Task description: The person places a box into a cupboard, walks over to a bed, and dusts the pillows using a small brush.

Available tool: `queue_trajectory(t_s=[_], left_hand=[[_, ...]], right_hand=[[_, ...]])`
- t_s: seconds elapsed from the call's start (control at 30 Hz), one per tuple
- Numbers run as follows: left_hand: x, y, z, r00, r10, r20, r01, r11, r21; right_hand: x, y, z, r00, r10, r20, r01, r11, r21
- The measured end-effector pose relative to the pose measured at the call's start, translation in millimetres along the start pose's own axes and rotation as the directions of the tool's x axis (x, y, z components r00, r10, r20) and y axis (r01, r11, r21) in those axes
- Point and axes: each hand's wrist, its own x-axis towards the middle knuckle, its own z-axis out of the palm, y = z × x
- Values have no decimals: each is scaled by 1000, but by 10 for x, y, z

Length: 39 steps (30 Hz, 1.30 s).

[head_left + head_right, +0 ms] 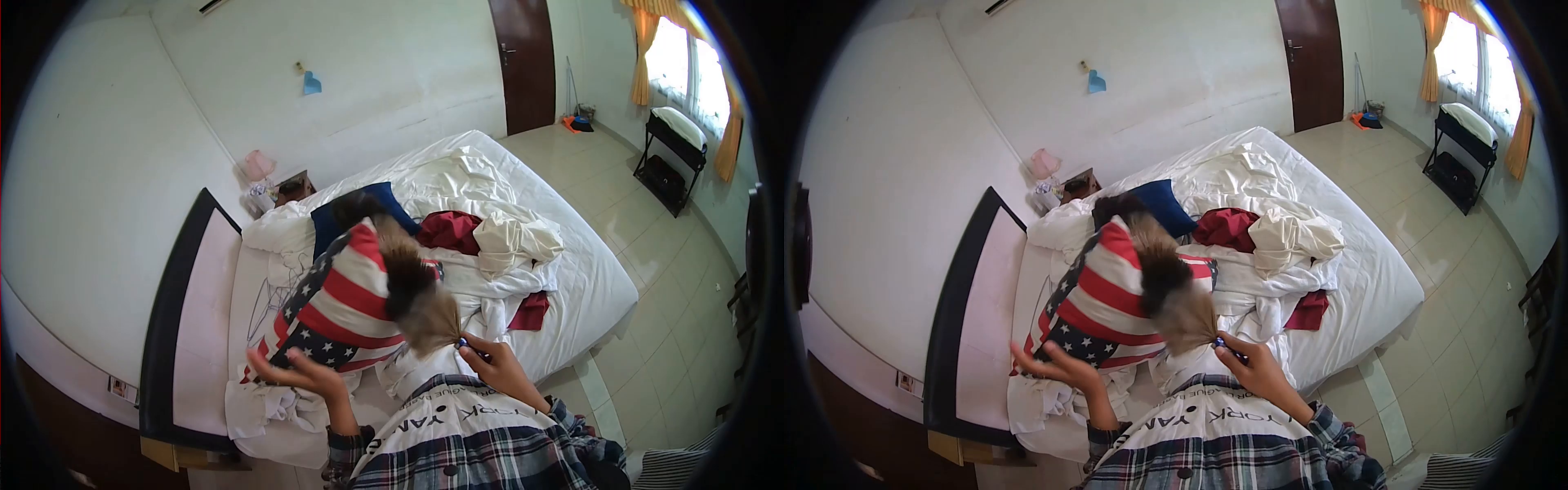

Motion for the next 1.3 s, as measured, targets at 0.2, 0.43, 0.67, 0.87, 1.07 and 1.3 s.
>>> queue_trajectory(t_s=[0.2, 0.43, 0.67, 0.87, 1.07, 1.3], left_hand=[[93, 56, 132, 929, 58, 366, -226, 871, 435], [213, -356, -312, 963, -58, 262, -34, 943, 330], [118, -415, -497, 951, -49, 304, -29, 968, 249], [-43, -489, -552, 951, 8, 310, -122, 930, 347], [116, -535, -682, 906, -403, 130, 320, 853, 413], [118, -1062, -1142, 888, -459, -2, 421, 812, 405]], right_hand=[[74, -210, -60, 960, -170, 223, 185, 981, -49], [357, 450, 6, 962, -68, 264, 87, 994, -60], [703, 1340, 250, 969, 99, -224, -186, 894, -408], [495, 91, 189, 932, -47, 359, 71, 996, -56], [730, 872, 425, 905, 151, 397, -119, 987, -105], [1108, 1930, 199, 930, 111, -351, -205, 949, -241]])
